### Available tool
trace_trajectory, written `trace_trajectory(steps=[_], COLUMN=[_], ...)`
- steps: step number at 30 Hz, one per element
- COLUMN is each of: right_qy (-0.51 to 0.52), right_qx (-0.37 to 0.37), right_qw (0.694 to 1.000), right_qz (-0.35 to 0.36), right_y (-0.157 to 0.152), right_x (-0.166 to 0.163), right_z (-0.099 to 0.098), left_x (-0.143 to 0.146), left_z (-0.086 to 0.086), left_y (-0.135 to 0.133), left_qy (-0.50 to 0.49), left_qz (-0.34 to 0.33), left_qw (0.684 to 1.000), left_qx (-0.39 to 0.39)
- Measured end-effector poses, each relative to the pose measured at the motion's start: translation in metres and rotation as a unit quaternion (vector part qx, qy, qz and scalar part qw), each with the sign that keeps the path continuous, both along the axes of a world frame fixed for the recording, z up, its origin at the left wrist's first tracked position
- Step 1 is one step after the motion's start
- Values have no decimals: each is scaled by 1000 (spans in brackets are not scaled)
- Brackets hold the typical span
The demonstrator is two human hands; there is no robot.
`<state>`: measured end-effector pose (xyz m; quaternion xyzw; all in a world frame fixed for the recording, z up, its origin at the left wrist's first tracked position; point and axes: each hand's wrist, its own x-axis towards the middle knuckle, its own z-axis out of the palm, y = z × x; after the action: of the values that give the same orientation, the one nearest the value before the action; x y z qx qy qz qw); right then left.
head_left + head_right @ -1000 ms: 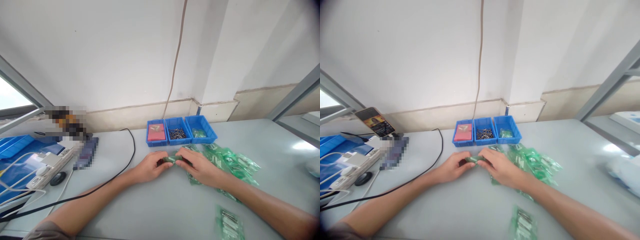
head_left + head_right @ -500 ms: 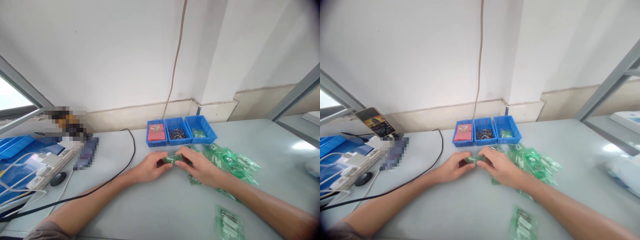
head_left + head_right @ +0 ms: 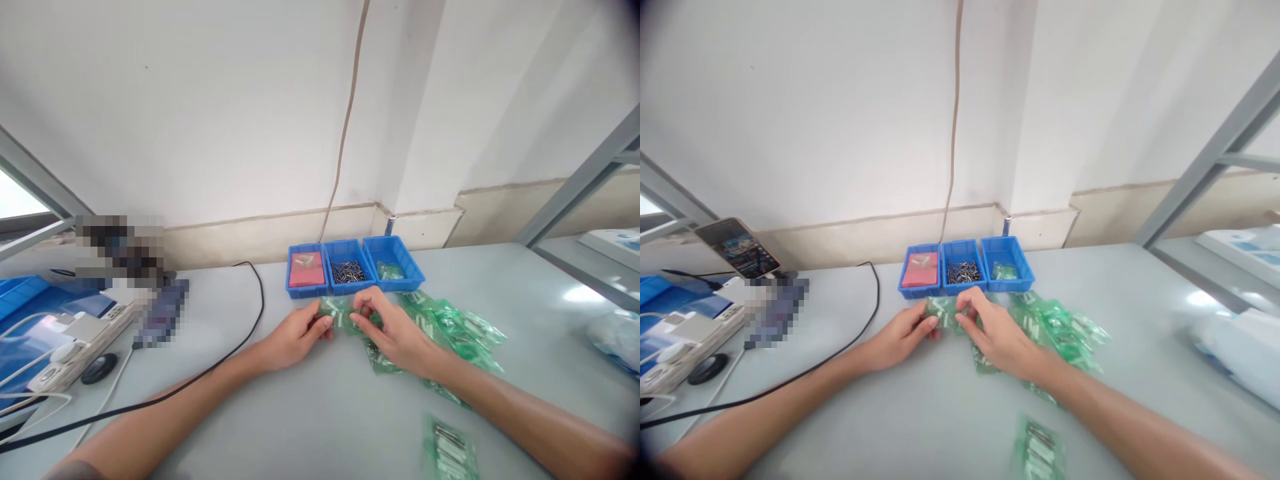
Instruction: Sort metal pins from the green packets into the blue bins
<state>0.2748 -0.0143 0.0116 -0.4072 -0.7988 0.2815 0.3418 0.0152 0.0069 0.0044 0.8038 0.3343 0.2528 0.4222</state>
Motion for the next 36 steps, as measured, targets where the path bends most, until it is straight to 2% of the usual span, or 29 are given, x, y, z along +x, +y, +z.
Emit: trace_trajectory(steps=[5, 10, 17, 20, 24, 29, 33, 36], right_qy=[-16, -38, -13, -2, -20, -4, 11, 11], right_qx=[66, 100, 122, 130, 107, 37, -1, 6], right_qw=[996, 994, 992, 991, 994, 996, 997, 998], right_qz=[51, 36, -7, 4, -24, -78, -72, -55], right_y=[2, 3, 2, 2, 3, 3, 3, 2], right_x=[0, 0, -1, -2, -2, -1, 0, 0], right_z=[2, 2, 4, 4, 5, 4, 1, 0], left_x=[0, 1, -1, -1, -2, -3, -3, -2], left_z=[2, 5, 7, 10, 9, -1, -8, -7], left_y=[0, -1, -3, -4, -5, -8, -10, -11], left_qy=[-4, 6, -2, -12, -14, 24, 18, 22], left_qz=[-2, -2, -23, -17, -20, -33, -28, -27], left_qw=[1000, 1000, 990, 986, 981, 964, 939, 933], left_qx=[-1, 10, 136, 165, 193, 262, 342, 357])
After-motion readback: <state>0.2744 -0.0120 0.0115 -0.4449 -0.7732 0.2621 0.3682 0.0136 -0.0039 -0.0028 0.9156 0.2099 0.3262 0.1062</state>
